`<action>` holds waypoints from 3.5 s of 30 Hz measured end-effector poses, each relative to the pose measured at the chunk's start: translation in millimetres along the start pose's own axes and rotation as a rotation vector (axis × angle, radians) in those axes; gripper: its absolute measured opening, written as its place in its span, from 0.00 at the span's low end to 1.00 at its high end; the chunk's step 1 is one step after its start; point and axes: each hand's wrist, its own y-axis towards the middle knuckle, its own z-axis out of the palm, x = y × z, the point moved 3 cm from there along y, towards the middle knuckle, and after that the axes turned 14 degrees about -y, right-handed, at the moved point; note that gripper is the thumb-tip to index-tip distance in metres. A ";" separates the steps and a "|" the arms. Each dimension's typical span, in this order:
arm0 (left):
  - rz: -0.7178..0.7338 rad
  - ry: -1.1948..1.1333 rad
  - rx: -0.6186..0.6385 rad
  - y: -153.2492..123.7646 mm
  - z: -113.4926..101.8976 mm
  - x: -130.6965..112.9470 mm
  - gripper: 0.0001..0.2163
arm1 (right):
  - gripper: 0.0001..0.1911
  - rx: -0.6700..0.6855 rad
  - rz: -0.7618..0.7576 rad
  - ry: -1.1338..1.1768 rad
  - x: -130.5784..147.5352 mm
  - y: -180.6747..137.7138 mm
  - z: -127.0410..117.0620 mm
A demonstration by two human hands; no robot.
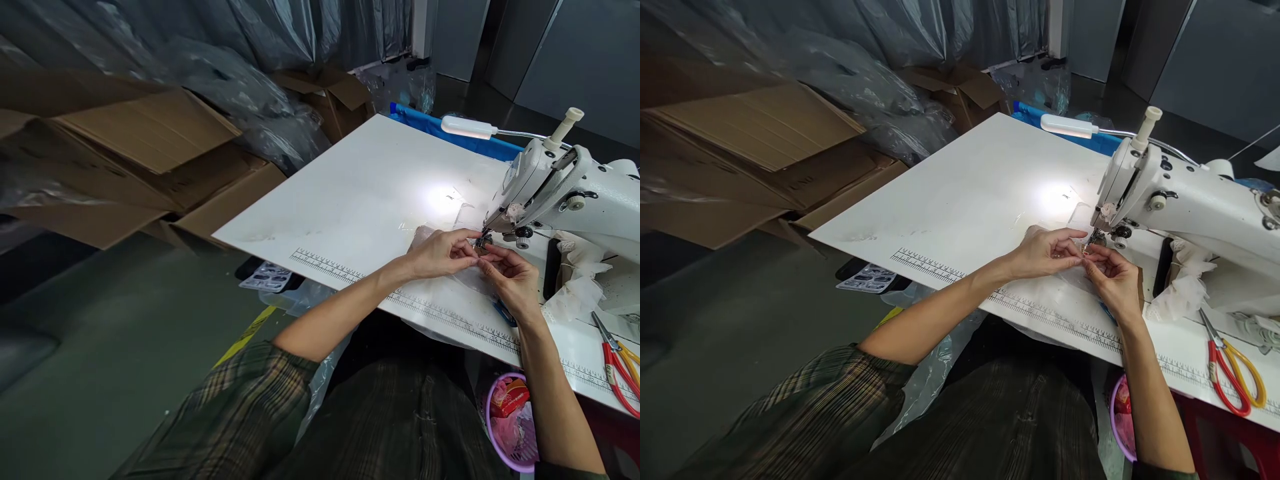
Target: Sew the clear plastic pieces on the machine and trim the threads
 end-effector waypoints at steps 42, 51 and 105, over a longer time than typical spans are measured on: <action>0.108 0.233 -0.092 -67.1 -4.6 -16.7 0.08 | 0.19 -0.124 0.033 0.162 3.9 -1.8 -28.6; 0.162 0.195 -0.101 -72.8 13.0 -23.7 0.06 | 0.19 -0.091 0.010 0.116 -0.4 -1.0 -30.7; -0.184 -0.158 -0.324 -89.9 -52.4 -21.6 0.05 | 0.23 -0.166 0.145 0.290 1.2 -7.3 -19.7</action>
